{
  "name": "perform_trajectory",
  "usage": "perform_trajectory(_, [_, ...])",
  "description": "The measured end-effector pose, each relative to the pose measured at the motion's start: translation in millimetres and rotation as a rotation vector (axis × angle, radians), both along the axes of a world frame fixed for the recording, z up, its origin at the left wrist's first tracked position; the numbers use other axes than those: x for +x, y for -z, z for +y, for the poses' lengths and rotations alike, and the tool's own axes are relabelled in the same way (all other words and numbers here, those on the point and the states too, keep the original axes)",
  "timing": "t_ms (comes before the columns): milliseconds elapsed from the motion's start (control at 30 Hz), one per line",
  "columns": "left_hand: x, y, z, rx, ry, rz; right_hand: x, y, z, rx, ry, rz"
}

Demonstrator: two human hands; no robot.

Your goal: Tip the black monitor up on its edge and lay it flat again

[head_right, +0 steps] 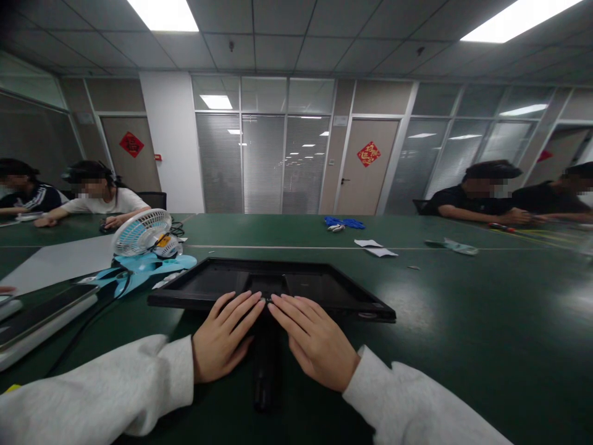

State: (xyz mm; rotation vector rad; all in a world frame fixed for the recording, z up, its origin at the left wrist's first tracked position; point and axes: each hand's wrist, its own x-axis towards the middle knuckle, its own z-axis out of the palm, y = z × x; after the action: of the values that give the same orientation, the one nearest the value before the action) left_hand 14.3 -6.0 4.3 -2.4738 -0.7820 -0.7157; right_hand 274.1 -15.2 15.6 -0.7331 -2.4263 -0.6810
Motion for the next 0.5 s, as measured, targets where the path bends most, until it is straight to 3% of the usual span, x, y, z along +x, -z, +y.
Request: perform_trajectory(500, [0.5,0.2,-1.1,0.007,0.004,0.002,0.8,-0.1,-1.7,0.007,0.007,-0.008])
